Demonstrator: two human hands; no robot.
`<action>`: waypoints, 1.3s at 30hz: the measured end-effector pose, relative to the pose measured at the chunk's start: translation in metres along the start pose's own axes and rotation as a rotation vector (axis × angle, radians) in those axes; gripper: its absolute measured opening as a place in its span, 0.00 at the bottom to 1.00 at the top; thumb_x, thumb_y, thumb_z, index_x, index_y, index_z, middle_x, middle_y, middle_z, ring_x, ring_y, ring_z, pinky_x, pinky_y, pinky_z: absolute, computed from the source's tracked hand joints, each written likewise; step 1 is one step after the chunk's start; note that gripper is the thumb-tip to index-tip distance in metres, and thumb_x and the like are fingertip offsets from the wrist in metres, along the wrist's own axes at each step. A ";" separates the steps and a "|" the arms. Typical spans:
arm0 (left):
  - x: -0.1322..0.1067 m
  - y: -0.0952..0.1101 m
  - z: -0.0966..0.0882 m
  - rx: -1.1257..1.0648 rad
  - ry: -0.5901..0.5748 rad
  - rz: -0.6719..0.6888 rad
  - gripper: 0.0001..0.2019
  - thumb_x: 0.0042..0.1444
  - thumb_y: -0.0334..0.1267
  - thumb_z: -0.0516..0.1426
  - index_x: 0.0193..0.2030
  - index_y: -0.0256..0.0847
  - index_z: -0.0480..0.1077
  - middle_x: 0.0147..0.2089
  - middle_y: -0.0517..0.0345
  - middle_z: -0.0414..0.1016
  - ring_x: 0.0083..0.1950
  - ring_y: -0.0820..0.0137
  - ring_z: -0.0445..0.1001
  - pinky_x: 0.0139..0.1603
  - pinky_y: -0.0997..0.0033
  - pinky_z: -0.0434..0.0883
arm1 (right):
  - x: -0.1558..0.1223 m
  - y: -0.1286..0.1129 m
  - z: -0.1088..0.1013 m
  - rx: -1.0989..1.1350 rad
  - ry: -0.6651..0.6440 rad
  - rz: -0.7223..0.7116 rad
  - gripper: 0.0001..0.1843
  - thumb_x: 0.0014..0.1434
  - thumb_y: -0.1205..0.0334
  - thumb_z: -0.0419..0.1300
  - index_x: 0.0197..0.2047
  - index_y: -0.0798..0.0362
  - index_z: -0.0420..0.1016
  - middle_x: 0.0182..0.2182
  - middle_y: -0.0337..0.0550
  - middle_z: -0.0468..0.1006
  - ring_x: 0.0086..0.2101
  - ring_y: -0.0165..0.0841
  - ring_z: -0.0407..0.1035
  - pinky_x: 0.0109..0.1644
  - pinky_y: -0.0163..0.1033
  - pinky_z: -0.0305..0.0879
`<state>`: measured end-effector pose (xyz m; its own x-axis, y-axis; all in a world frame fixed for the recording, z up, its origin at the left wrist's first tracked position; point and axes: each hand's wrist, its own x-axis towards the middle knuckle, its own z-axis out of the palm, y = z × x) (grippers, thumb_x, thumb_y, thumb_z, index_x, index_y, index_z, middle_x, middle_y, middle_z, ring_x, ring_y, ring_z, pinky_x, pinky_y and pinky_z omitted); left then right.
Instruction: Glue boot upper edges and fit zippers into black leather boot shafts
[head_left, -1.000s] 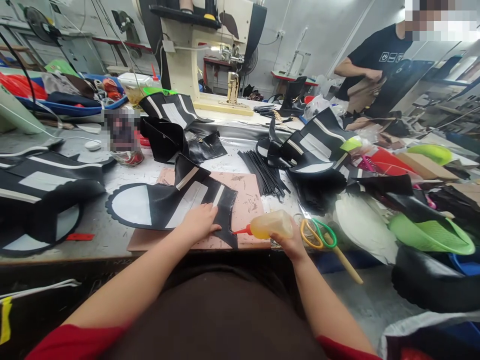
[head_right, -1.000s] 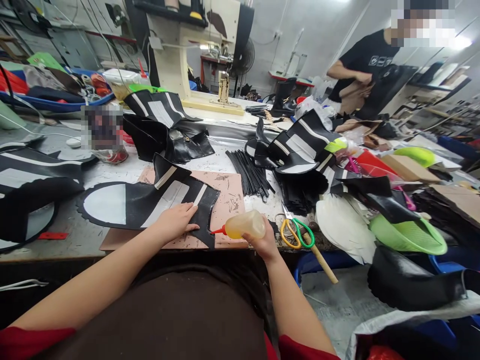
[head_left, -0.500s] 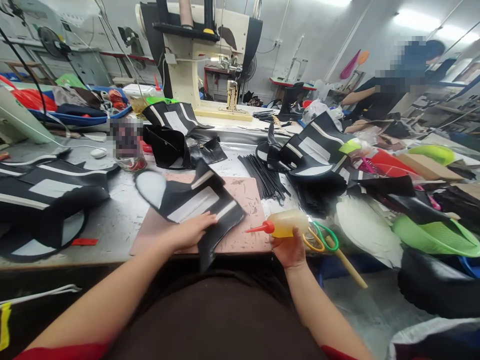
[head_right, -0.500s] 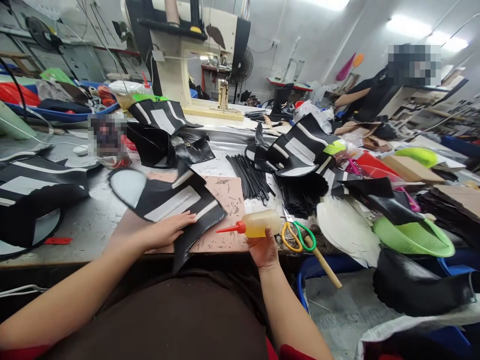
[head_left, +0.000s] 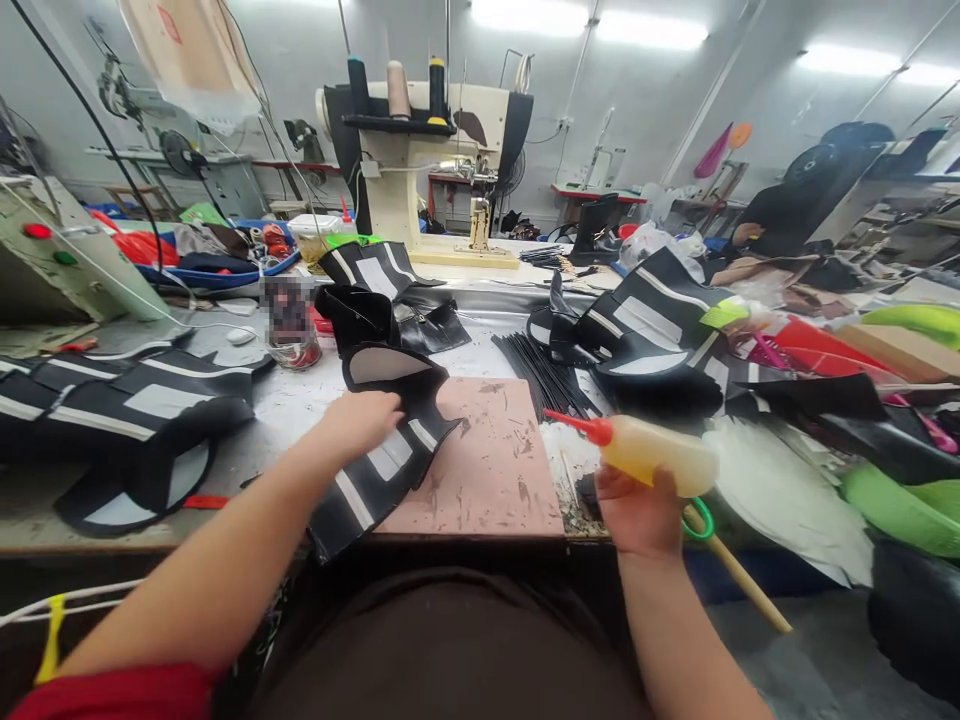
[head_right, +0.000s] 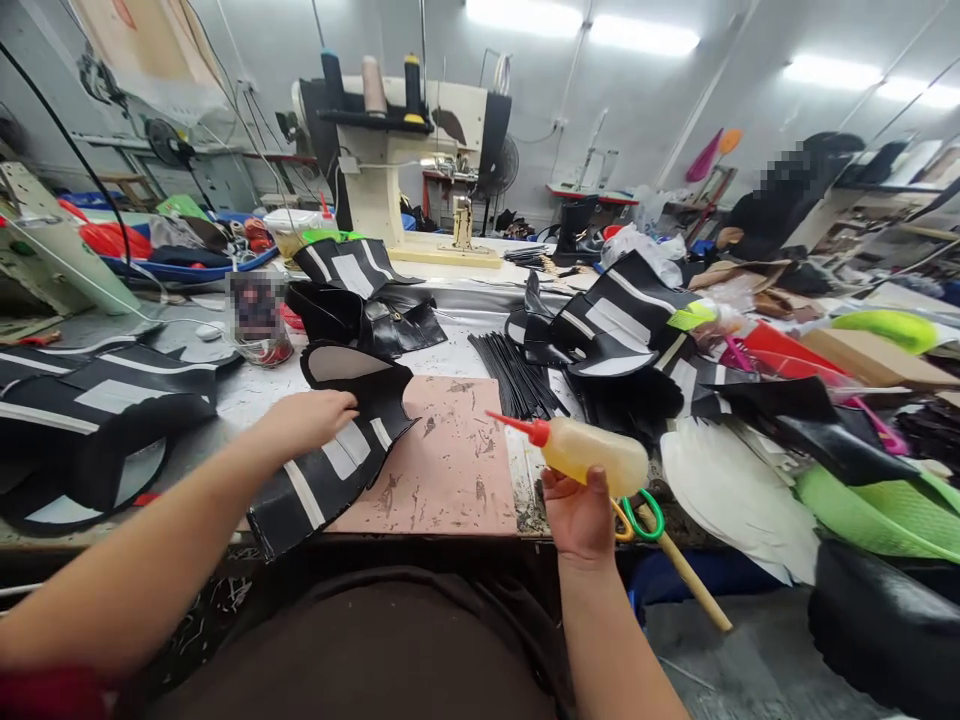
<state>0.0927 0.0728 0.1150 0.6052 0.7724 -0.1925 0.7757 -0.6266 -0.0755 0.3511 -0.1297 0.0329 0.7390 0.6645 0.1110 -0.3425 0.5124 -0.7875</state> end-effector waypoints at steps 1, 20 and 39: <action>0.006 0.014 0.005 -0.004 0.016 -0.001 0.19 0.59 0.43 0.41 0.45 0.37 0.68 0.46 0.44 0.72 0.47 0.56 0.70 0.43 0.60 0.66 | 0.004 -0.005 0.001 0.023 0.027 -0.040 0.21 0.47 0.48 0.61 0.45 0.44 0.70 0.39 0.36 0.77 0.29 0.28 0.71 0.25 0.32 0.69; 0.007 0.034 0.060 0.065 0.068 0.185 0.33 0.45 0.56 0.57 0.54 0.35 0.63 0.63 0.39 0.53 0.66 0.55 0.44 0.64 0.54 0.42 | 0.032 0.053 0.027 -0.099 -0.140 0.170 0.29 0.37 0.49 0.68 0.43 0.49 0.68 0.34 0.41 0.76 0.33 0.36 0.71 0.26 0.37 0.71; 0.009 0.021 0.079 -0.063 0.075 0.182 0.41 0.41 0.62 0.57 0.56 0.33 0.61 0.62 0.36 0.55 0.63 0.52 0.52 0.63 0.53 0.44 | 0.101 0.134 0.124 -0.655 -0.496 -0.015 0.28 0.36 0.50 0.67 0.40 0.52 0.66 0.36 0.44 0.74 0.37 0.39 0.69 0.40 0.45 0.67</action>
<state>0.1004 0.0581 0.0348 0.7465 0.6538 -0.1237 0.6603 -0.7508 0.0157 0.3081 0.0737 0.0136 0.3462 0.9018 0.2585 0.1873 0.2036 -0.9610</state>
